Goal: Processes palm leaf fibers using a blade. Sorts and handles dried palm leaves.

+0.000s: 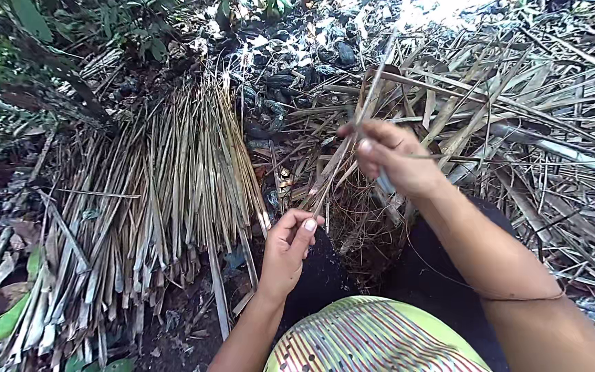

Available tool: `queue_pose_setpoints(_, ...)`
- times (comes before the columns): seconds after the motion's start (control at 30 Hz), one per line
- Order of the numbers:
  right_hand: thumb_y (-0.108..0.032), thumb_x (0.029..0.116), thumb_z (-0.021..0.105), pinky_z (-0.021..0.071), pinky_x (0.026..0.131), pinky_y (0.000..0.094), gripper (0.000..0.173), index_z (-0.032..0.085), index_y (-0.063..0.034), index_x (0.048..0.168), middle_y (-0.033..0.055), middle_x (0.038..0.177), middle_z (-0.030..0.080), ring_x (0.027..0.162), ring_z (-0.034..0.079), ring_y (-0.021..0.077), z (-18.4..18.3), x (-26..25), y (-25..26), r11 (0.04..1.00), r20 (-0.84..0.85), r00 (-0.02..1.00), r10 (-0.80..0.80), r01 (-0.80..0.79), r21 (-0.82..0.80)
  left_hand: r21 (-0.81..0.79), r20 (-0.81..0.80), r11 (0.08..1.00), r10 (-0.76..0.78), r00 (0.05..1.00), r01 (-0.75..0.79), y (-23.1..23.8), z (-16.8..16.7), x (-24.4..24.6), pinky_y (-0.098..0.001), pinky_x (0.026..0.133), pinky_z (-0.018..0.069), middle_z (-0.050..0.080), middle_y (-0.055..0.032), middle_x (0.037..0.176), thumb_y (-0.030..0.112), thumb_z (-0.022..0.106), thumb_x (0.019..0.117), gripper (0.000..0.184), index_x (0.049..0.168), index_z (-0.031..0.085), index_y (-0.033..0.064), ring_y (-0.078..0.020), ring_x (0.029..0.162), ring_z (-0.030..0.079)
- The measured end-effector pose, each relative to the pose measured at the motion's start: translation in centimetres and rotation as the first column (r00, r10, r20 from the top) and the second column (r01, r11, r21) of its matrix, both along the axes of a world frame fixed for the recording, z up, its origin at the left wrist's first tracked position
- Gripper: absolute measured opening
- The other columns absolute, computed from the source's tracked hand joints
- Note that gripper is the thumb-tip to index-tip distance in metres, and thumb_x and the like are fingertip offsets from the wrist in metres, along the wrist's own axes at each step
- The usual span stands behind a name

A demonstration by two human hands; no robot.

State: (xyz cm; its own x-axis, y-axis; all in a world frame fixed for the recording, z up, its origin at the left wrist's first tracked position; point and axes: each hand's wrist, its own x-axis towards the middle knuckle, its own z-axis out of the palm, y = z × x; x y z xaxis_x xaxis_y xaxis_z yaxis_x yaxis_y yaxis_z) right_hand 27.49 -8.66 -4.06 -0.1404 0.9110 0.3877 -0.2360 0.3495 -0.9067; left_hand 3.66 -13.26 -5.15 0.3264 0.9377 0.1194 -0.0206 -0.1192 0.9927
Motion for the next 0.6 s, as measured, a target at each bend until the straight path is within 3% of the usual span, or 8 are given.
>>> queue_pose_setpoints(0.1,-0.012,0.1012,0.053,0.0430,0.050,0.0120,0.035,0.057,-0.0090,0.135,-0.0109,0.081,0.062,0.055,0.048,-0.0052,0.1,0.0,-1.5,0.991,0.022,0.993,0.116,-0.114,-0.071,0.014,0.009,1.000,-0.001,1.000,0.001,0.0,-0.1,-0.2,-0.0072,0.054,0.0421,0.067,0.0121,0.081,0.003,0.051,0.1017,0.019,0.099,0.068,0.0102,0.0094,0.061,0.053)
queue_pose_setpoints(0.2,-0.013,0.1004,0.055,0.0395,0.051,0.0092,0.037,0.058,-0.0094,0.137,-0.0095,0.087,0.066,0.057,0.046,-0.0089,-1.8,-2.0,-2.9,0.876,0.053,0.895,0.442,-0.419,-0.238,0.055,0.007,0.998,-0.007,1.000,0.006,0.5,-0.1,-0.2,-0.0067,0.055,0.0426,0.070,0.0119,0.085,0.003,0.050,0.1017,0.019,0.099,0.067,0.0115,0.0100,0.063,0.054)
queue_pose_setpoints(0.27,-0.012,0.1014,0.053,0.0361,0.051,0.0078,0.037,0.059,-0.0068,0.138,-0.0110,0.085,0.065,0.057,0.044,-0.0104,-1.6,-1.7,-2.7,0.888,0.039,0.908,0.416,-0.397,-0.232,0.066,-0.009,0.998,-0.022,1.000,0.022,0.5,-0.3,-0.6,-0.0065,0.056,0.0427,0.072,0.0121,0.090,0.005,0.051,0.1020,0.017,0.101,0.067,0.0120,0.0109,0.064,0.054)
queue_pose_setpoints(0.4,-0.014,0.1006,0.053,0.0425,0.051,0.0122,0.041,0.053,-0.0097,0.141,-0.0159,0.077,0.060,0.056,0.048,-0.0062,0.2,1.2,-0.9,0.980,-0.094,0.979,0.183,-0.189,-0.063,0.080,-0.012,0.994,-0.069,0.998,0.069,0.0,-0.7,-1.5,-0.0065,0.057,0.0425,0.069,0.0146,0.087,0.010,0.054,0.1025,0.015,0.101,0.068,0.0131,0.0109,0.065,0.054)
queue_pose_setpoints(0.47,-0.018,0.1006,0.056,0.0431,0.051,0.0131,0.046,0.048,-0.0092,0.145,-0.0145,0.072,0.055,0.055,0.048,-0.0047,-0.4,0.4,-1.4,0.961,-0.087,0.960,0.267,-0.272,-0.048,0.053,0.016,0.995,-0.084,0.996,0.083,0.0,-0.8,-1.7,-0.0067,0.054,0.0413,0.068,0.0147,0.083,0.011,0.055,0.1028,0.015,0.101,0.069,0.0133,0.0105,0.062,0.052)
queue_pose_setpoints(0.53,-0.020,0.0981,0.057,0.0405,0.050,0.0116,0.043,0.054,-0.0107,0.140,-0.0129,0.067,0.055,0.053,0.047,-0.0063,-1.9,-1.3,-2.5,0.899,-0.017,0.913,0.407,-0.404,-0.170,0.014,0.043,0.996,-0.093,0.995,0.092,0.2,-0.9,-1.6,-0.0065,0.053,0.0409,0.068,0.0138,0.083,0.012,0.054,0.1029,0.015,0.099,0.069,0.0136,0.0104,0.061,0.052)
queue_pose_setpoints(0.6,-0.020,0.1012,0.056,0.0374,0.051,0.0089,0.038,0.057,-0.0102,0.138,-0.0135,0.077,0.060,0.056,0.044,-0.0099,-2.5,-2.1,-2.7,0.854,0.021,0.878,0.479,-0.460,-0.244,-0.021,0.059,0.994,-0.104,0.993,0.106,0.4,-1.1,-1.8,-0.0063,0.053,0.0407,0.068,0.0137,0.082,0.013,0.055,0.1026,0.015,0.098,0.069,0.0145,0.0105,0.060,0.052)
